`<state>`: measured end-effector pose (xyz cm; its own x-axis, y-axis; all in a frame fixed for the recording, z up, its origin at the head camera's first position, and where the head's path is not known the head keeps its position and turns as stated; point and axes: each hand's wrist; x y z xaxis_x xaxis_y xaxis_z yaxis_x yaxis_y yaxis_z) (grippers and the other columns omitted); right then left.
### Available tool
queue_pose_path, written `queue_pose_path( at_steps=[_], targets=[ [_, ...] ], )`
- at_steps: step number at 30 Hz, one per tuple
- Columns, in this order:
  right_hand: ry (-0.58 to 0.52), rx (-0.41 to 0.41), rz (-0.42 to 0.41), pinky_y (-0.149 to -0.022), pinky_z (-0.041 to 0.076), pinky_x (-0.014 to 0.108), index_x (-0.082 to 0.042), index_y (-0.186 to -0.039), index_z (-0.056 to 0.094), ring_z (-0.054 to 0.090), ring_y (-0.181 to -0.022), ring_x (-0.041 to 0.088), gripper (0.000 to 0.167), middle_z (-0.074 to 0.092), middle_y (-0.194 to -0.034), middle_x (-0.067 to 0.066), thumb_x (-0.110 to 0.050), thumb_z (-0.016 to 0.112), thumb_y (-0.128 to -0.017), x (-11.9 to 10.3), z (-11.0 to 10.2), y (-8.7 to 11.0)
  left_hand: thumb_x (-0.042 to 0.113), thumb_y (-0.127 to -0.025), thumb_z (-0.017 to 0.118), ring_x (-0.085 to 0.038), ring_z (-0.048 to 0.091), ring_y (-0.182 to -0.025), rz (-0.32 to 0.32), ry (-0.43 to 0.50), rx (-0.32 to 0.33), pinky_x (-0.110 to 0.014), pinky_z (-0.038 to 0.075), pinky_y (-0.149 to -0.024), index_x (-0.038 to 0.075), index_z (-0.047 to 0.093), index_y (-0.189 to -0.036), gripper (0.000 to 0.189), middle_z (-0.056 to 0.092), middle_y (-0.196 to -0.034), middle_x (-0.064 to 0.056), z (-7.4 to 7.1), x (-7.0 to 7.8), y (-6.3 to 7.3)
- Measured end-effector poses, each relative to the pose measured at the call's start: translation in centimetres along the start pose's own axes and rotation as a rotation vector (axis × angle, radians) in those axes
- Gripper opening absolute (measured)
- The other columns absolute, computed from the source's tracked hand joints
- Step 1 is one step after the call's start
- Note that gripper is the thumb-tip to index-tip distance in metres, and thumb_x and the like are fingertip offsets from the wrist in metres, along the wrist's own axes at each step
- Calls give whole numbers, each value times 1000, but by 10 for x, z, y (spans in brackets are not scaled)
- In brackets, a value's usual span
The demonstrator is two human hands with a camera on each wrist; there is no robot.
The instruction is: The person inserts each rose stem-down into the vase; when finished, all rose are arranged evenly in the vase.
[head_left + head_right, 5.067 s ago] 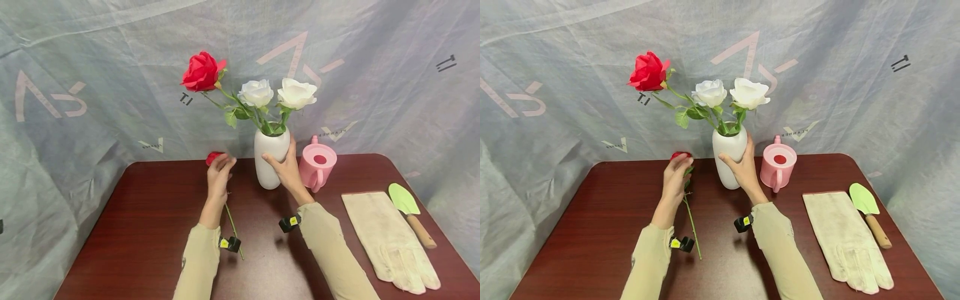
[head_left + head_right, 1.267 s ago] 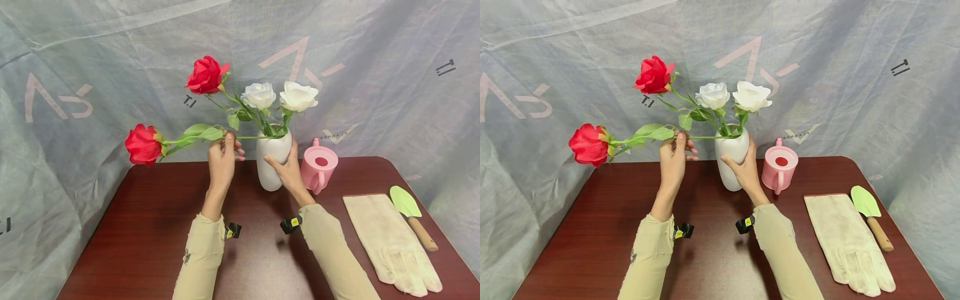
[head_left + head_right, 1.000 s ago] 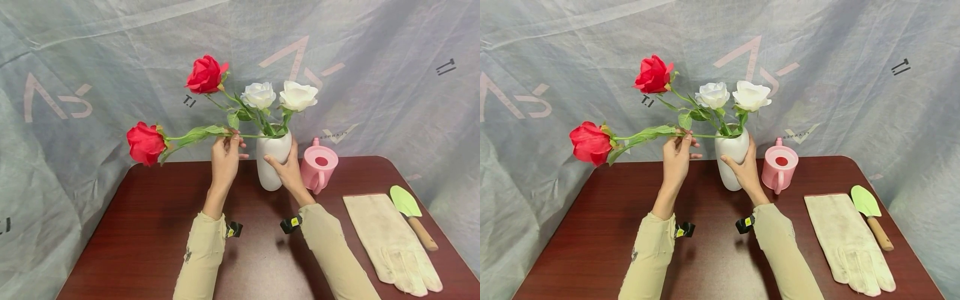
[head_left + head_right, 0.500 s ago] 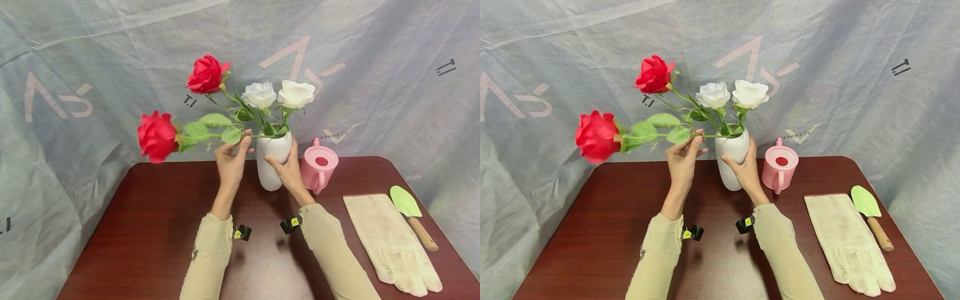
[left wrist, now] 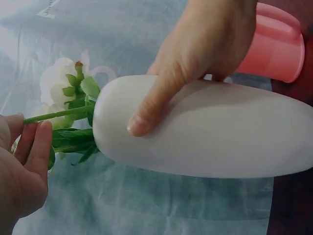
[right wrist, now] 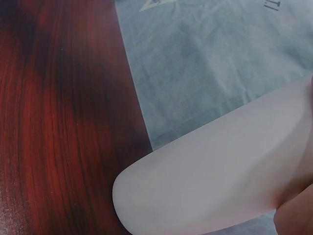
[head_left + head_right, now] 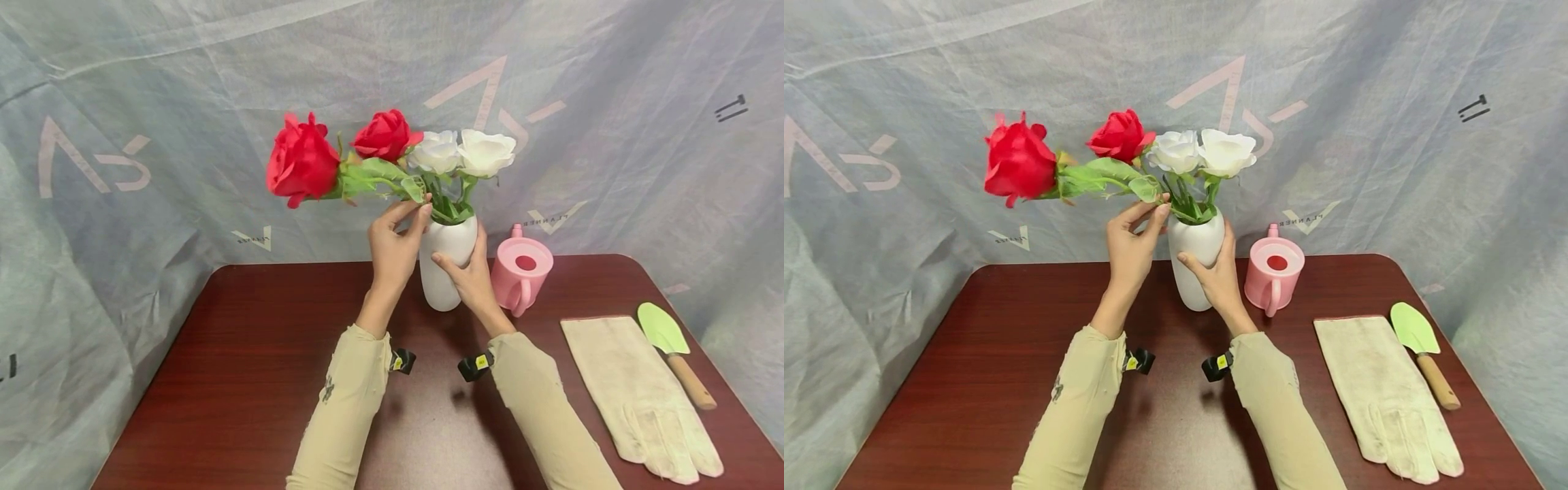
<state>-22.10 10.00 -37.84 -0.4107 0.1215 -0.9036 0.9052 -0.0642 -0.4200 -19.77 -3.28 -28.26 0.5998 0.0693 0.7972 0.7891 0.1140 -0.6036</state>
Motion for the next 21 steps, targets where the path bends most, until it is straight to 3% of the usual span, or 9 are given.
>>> queue_pose_path(
  at_steps=[4,6,10,18,21],
  targets=[
    [7,0,0,-97,33,42,-5,-148,7,37,-119,27,93,26,-142,15,-7,73,-81,0,0,1,10,-86,68,-26,66,-78,-35,-77,43,-30,55,-66,-5,67,-98,19,69,-91,-16,5,-20,-4],
    [5,-2,0,-98,32,42,-5,-147,7,37,-120,27,93,26,-142,15,-6,72,-81,-1,0,1,14,-86,69,-19,66,-80,-22,-97,64,-28,54,-68,-1,68,-96,18,70,-88,-13,6,-32,-6],
    [4,-6,2,-98,31,43,-4,-147,6,36,-121,27,93,25,-143,15,-6,72,-81,-1,-1,1,15,-83,72,-11,66,-78,-48,-94,93,-26,53,-68,4,71,-90,13,70,-84,-7,9,-40,-8],
    [6,-2,2,-98,32,42,-4,-147,7,37,-119,28,94,26,-142,15,-6,72,-81,-2,0,1,11,-82,72,-19,66,-65,-183,-31,110,-33,55,-56,1,73,-87,11,70,-78,-8,12,-49,-11],
    [6,-4,4,-98,32,43,-4,-147,6,37,-119,28,93,25,-143,15,-6,72,-81,-2,0,2,13,-82,73,-15,64,-66,-212,-48,117,-31,55,-55,2,73,-88,12,70,-77,-6,12,-53,-11]
  ],
)
Point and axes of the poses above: each hand's wrist, its own y-axis away from the middle knuckle, its own z-axis out of the palm, x = y × z
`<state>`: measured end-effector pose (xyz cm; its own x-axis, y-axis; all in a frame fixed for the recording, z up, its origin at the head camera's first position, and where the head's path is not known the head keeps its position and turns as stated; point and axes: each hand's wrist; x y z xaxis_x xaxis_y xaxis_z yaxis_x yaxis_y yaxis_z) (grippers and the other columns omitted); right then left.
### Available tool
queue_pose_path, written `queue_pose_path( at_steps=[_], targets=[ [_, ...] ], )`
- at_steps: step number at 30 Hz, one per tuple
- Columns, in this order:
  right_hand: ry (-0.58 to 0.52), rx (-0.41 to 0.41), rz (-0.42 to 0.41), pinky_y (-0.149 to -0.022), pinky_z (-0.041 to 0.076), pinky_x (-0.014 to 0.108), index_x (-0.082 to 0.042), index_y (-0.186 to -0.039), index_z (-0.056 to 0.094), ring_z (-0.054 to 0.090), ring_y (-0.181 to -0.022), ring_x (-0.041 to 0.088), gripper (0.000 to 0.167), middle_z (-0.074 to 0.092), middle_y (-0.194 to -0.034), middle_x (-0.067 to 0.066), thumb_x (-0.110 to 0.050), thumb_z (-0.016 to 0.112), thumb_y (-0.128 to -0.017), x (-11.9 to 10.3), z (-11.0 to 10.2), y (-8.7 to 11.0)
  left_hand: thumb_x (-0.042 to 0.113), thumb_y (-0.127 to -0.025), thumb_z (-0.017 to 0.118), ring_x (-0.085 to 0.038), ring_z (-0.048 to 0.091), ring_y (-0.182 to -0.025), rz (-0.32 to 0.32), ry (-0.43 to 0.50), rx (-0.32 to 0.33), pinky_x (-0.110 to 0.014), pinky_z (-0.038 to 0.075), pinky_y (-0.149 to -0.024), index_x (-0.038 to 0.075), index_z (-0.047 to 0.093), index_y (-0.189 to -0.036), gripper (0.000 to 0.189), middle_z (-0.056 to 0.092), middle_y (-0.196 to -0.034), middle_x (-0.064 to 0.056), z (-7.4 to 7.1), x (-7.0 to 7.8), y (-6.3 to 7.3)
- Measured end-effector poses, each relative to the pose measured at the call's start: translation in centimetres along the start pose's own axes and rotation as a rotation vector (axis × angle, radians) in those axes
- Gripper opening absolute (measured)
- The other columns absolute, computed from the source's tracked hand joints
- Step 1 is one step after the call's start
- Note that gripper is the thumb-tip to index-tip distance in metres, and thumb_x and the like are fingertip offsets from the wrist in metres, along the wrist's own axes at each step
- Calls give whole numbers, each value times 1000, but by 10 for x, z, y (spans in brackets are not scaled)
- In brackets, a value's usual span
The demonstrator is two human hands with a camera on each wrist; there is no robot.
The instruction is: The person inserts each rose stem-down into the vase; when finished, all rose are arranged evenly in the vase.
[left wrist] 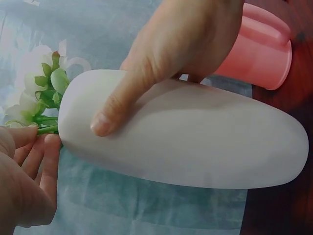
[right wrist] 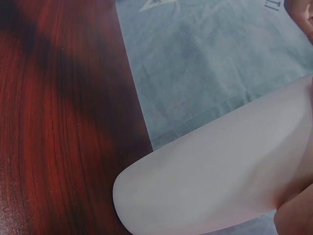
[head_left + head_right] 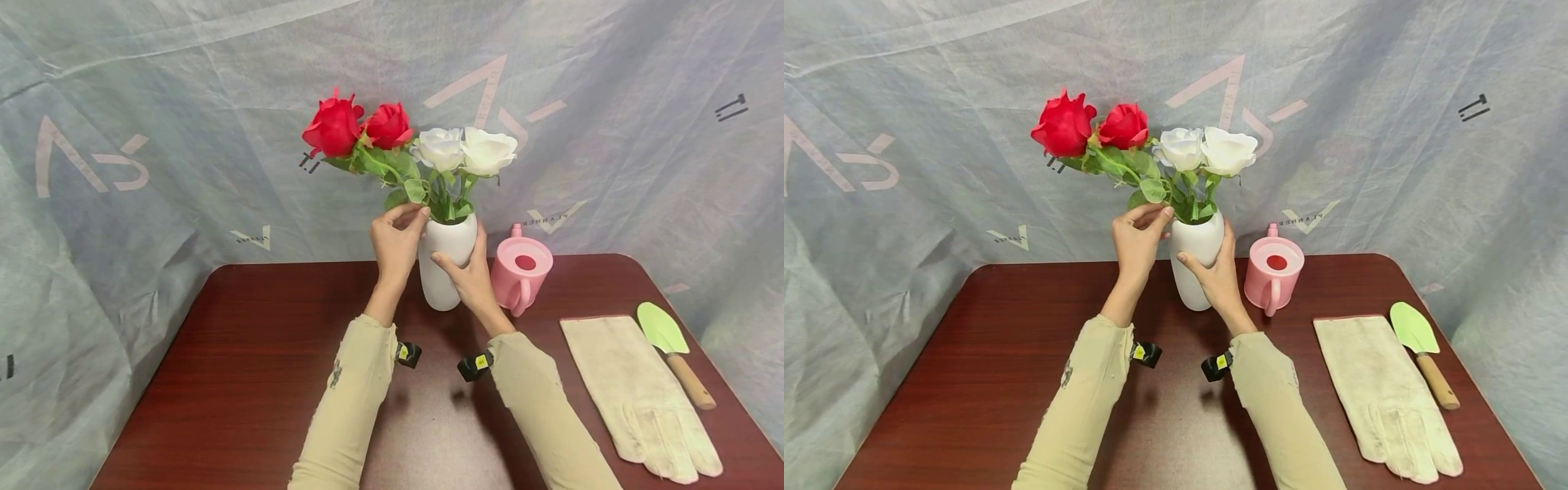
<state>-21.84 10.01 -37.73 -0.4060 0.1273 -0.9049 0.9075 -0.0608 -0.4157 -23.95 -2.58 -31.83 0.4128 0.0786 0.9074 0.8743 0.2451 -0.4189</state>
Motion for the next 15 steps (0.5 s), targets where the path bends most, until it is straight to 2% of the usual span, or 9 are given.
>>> queue_pose_path(
  at_steps=[4,8,12,15],
  targets=[
    [-3,-6,7,-97,32,44,-3,-147,5,37,-119,28,93,25,-143,15,-7,72,-82,0,-1,0,17,-81,74,-12,54,-61,-3,-67,29,-23,45,-49,7,76,-86,11,68,-74,-1,2,-2,0],
    [-7,-3,8,-96,34,43,-5,-148,6,38,-117,27,93,26,-142,14,-7,72,-82,1,-2,0,17,-80,75,-13,43,-54,3,-113,38,-23,35,-45,9,77,-85,10,66,-74,1,6,-2,-2],
    [-19,4,-3,-94,35,41,-7,-148,8,41,-114,27,92,29,-140,14,-6,71,-81,1,-3,0,18,-80,75,-11,42,-51,-52,-144,-19,-22,34,-43,8,76,-86,11,65,-73,1,10,-4,-2],
    [-28,-1,-5,-93,35,41,-8,-148,8,41,-113,27,92,29,-139,14,-5,71,-81,2,-2,0,20,-79,75,-11,45,-56,-108,-123,-29,-23,38,-46,9,75,-89,15,65,-76,1,8,-3,2]
  ],
)
Point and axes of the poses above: each hand's wrist, its own y-axis away from the middle knuckle, its own z-axis out of the palm, x = y × z
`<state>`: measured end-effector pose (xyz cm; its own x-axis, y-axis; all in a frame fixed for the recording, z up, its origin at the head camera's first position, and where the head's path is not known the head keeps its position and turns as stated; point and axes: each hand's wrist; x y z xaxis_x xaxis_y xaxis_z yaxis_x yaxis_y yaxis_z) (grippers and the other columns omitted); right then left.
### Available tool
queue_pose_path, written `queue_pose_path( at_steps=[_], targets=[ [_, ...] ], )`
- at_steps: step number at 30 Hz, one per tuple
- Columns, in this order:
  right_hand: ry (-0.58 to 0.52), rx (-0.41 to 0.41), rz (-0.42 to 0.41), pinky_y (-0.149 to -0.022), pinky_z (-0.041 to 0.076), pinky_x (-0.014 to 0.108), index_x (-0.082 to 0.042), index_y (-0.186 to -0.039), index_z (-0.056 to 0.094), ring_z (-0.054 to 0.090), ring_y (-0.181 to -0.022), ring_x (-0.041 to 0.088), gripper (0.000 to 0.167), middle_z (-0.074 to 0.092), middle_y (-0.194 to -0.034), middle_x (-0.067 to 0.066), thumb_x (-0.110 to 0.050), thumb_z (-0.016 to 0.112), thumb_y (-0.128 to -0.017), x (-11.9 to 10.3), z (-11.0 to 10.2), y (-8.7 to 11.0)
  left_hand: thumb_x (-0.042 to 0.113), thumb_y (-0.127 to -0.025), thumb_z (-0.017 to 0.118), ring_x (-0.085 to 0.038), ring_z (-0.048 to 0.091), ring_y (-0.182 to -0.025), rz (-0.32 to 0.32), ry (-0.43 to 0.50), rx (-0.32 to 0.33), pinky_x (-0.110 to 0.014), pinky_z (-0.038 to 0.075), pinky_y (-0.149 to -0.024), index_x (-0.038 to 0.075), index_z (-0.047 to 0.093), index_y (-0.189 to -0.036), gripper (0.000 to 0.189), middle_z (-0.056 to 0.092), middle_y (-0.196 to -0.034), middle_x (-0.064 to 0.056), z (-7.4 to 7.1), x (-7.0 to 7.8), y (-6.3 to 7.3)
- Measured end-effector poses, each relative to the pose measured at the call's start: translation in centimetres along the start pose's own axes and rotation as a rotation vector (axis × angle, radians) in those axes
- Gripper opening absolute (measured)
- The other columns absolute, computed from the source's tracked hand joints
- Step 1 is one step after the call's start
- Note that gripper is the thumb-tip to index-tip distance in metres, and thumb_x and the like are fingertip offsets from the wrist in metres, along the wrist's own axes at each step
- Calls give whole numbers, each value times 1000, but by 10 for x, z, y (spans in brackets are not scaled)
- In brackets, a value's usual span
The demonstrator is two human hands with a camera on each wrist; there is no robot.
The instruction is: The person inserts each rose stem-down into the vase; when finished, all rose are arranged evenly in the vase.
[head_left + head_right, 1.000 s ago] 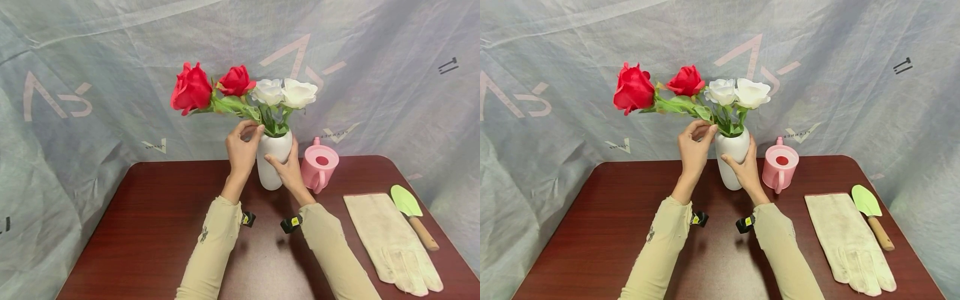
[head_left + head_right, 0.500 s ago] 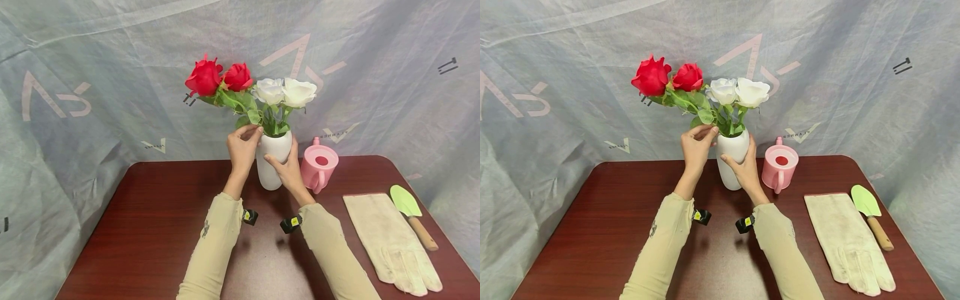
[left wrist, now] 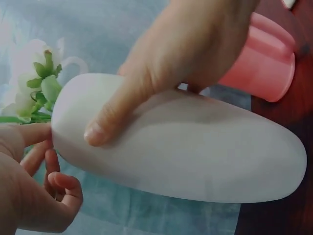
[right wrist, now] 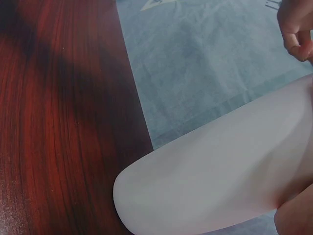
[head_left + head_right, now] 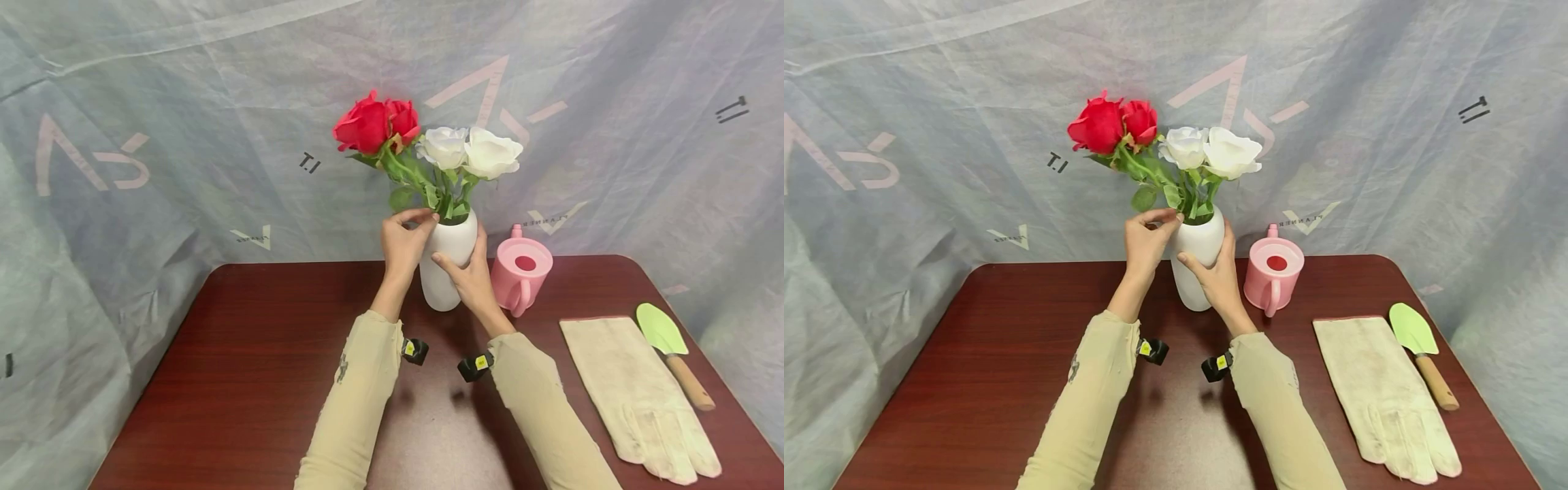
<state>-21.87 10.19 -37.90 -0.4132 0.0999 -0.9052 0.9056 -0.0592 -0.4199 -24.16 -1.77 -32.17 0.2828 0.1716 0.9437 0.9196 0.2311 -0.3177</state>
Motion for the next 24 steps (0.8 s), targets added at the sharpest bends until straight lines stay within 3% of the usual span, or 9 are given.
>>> queue_pose_path(
  at_steps=[4,6,8,11,13,15,19,22,24],
  targets=[
    [0,1,0,-95,33,42,-7,-147,8,40,-116,28,92,29,-140,14,-5,72,-81,1,1,1,20,-76,76,-10,47,-61,-54,97,76,-22,41,-54,8,70,-83,15,57,-70,4,-9,0,12],
    [0,5,-5,-97,32,42,-5,-147,8,39,-117,28,92,29,-140,15,-4,72,-80,1,2,1,18,-76,76,-10,45,-58,-27,154,128,-21,39,-53,7,65,-77,16,50,-63,5,-15,0,20],
    [1,8,-8,-98,32,41,-5,-147,9,38,-118,27,92,29,-140,15,-4,73,-80,0,3,1,16,-78,75,-11,43,-55,59,209,177,-22,37,-51,5,62,-74,18,46,-59,3,-20,5,26],
    [1,9,-9,-98,32,41,-5,-147,10,39,-118,27,91,30,-140,16,-4,72,-80,0,3,0,17,-82,73,-15,41,-52,245,253,225,-22,34,-48,2,67,-79,17,47,-57,0,-24,18,29],
    [3,9,-6,-97,33,41,-6,-147,9,39,-117,27,91,30,-139,16,-5,72,-81,-1,3,-1,19,-83,72,-16,41,-50,346,242,257,-22,33,-46,2,71,-88,18,49,-57,-2,-24,27,27],
    [3,7,-1,-96,34,41,-6,-147,9,40,-116,28,92,31,-138,16,-5,72,-81,-1,3,-1,21,-83,73,-16,40,-47,399,205,302,-22,33,-45,3,72,-96,23,50,-54,-4,-23,35,22],
    [3,2,6,-96,34,41,-6,-147,9,40,-116,28,92,31,-138,16,-5,72,-81,-1,4,0,27,-81,74,-12,43,-45,365,155,384,-22,40,-50,3,71,-103,33,50,-48,-2,-17,45,8],
    [1,0,6,-96,33,41,-6,-147,9,39,-116,27,92,30,-138,16,-5,72,-81,-1,4,0,30,-81,74,-10,40,-42,298,196,389,-22,42,-56,2,71,-103,36,43,-43,-1,-13,48,-2],
    [0,-1,3,-97,33,41,-7,-148,8,39,-117,27,93,29,-139,15,-5,72,-80,-1,4,0,30,-82,72,-10,36,-41,270,230,391,-21,40,-54,2,72,-99,33,38,-42,0,-12,50,-9]
  ],
)
Point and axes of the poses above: each hand's wrist, its own y-axis away from the middle knuckle, its own z-axis out of the palm, x = y × z
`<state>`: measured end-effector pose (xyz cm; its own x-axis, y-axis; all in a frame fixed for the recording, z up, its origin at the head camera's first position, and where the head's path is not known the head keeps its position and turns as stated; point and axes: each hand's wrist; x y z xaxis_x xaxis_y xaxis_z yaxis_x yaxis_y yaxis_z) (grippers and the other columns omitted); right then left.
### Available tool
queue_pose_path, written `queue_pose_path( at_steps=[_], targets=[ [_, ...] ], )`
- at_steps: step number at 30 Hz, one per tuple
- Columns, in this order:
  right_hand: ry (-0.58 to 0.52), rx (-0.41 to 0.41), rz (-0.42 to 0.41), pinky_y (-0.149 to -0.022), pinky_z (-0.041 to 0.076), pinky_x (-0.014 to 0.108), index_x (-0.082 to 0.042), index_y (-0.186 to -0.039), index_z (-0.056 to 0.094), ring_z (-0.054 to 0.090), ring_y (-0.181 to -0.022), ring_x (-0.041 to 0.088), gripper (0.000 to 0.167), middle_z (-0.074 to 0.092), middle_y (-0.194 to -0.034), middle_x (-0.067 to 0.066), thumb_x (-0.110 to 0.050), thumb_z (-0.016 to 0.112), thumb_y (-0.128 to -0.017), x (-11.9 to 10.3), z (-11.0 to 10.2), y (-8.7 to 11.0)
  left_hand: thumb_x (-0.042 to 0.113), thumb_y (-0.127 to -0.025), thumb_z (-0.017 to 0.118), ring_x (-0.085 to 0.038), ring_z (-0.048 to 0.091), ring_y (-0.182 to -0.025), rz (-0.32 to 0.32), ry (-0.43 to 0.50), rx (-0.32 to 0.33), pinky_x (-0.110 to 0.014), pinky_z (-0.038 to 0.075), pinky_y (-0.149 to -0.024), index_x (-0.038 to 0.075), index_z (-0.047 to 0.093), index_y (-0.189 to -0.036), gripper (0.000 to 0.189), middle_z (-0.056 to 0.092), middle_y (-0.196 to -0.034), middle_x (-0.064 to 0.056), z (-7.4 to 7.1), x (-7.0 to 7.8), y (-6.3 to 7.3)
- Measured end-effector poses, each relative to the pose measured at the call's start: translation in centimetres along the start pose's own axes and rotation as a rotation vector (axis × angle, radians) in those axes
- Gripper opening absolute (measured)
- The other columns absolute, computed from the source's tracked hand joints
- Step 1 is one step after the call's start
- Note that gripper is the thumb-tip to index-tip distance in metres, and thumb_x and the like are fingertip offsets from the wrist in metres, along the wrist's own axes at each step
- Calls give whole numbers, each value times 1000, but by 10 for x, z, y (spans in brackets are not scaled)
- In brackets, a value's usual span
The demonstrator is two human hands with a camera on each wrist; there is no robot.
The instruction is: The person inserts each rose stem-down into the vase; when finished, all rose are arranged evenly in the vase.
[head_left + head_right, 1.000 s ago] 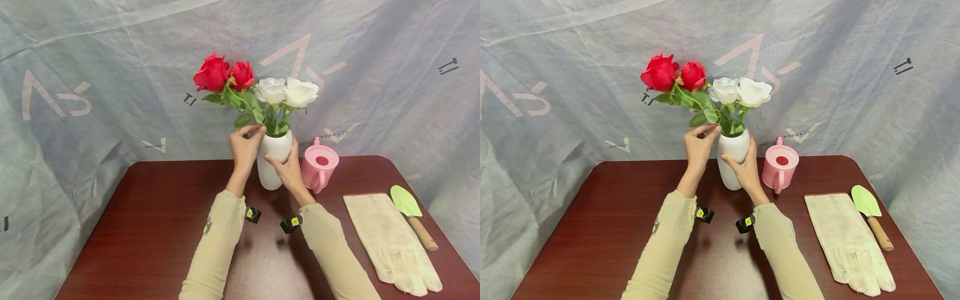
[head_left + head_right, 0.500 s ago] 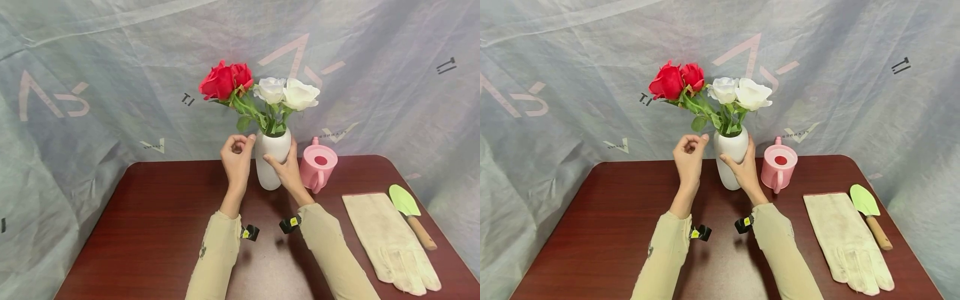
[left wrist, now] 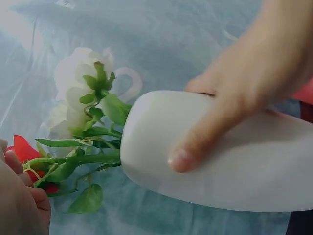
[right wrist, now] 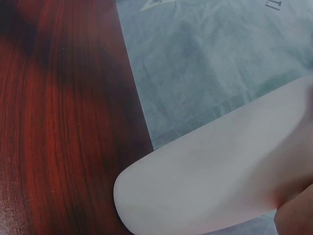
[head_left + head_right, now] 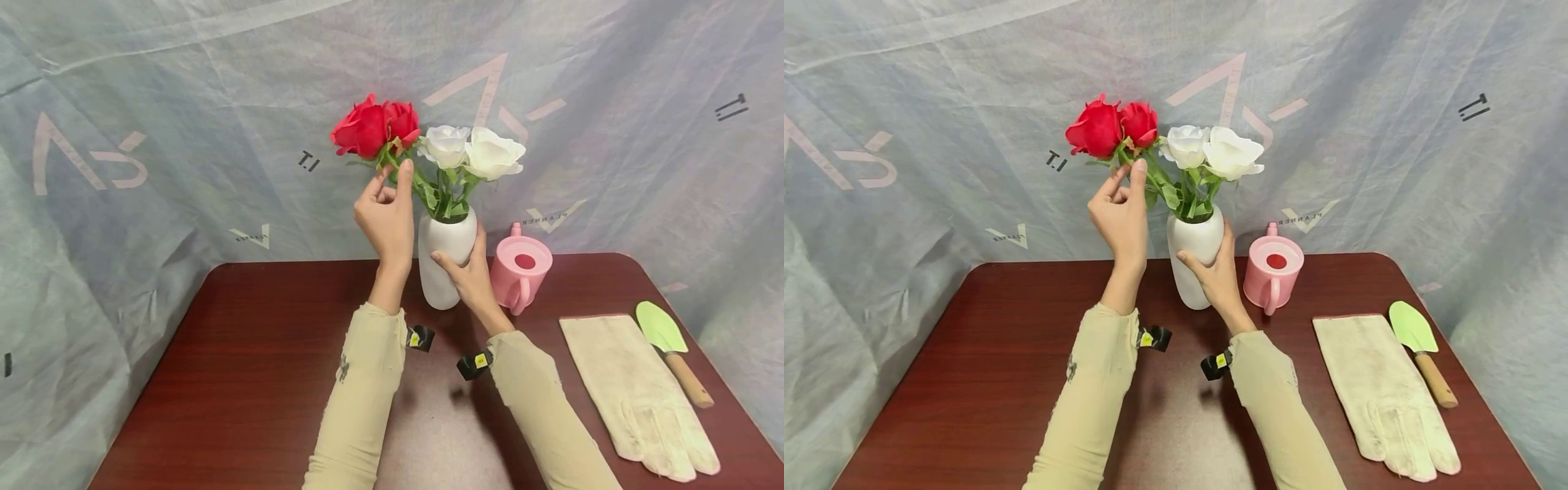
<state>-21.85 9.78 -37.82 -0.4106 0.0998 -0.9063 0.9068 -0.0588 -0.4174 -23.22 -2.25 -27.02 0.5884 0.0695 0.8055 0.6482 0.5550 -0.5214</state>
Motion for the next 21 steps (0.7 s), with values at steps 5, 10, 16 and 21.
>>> queue_pose_path(
  at_steps=[5,10,16,21],
  targets=[
    [2,5,-13,-97,32,40,-7,-148,9,39,-116,26,92,27,-140,13,-6,72,-81,0,0,0,19,-84,71,-7,29,-43,-55,23,10,-21,25,-43,2,75,-84,17,32,-45,2,4,1,-7],
    [13,-1,-3,-99,31,41,-6,-148,7,36,-120,28,93,23,-144,14,-6,72,-81,-1,2,0,18,-82,73,-6,34,-41,-131,-108,-73,-20,27,-41,3,75,-74,17,39,-43,4,3,-12,5],
    [33,3,0,-100,30,41,-3,-147,7,36,-121,28,93,22,-145,15,-6,72,-81,-1,2,1,20,-83,71,-7,33,-39,-140,-133,-123,-21,28,-41,0,72,-68,26,38,-41,3,4,-25,14],
    [53,10,8,-103,28,41,-5,-148,7,34,-125,28,93,20,-147,14,-8,72,-82,-1,1,2,19,-81,74,-7,39,-43,-108,-25,-102,-20,34,-44,3,71,-94,21,44,-47,5,-11,-18,26]
  ],
)
Point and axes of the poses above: each hand's wrist, its own y-axis away from the middle knuckle, its own z-axis out of the palm, x = y × z
